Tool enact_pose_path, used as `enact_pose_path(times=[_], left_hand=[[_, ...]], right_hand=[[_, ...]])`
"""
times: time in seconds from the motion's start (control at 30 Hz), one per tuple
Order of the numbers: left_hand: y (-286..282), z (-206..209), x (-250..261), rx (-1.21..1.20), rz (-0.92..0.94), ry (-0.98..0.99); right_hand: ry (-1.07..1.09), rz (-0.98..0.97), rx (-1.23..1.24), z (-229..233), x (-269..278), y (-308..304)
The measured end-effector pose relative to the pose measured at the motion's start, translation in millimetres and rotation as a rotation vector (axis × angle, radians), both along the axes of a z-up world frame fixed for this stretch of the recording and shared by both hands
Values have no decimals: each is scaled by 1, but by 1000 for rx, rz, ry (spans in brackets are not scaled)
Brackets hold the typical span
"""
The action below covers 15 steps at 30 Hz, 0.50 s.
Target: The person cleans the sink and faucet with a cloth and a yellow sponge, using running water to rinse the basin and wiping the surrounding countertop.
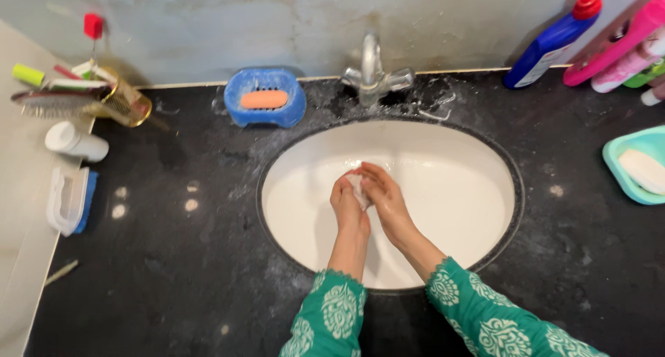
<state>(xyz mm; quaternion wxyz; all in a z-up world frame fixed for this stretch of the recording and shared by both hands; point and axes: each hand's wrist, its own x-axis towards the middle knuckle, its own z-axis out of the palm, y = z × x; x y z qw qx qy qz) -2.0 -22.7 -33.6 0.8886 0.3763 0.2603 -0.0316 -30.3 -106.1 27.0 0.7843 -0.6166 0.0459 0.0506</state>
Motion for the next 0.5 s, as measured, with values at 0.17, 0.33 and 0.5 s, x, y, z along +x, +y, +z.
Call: enact_pose_path(times=[0.17,0.33,0.5], left_hand=[[9,26,-6,-176,125,7],[30,49,-31,-376,199,-10],[38,33,-43,-32,-35,-164]], right_hand=[[154,-84,169,3,0,7],[263,27,304,6,-9,25],[21,-12,-85,0,-14,44]])
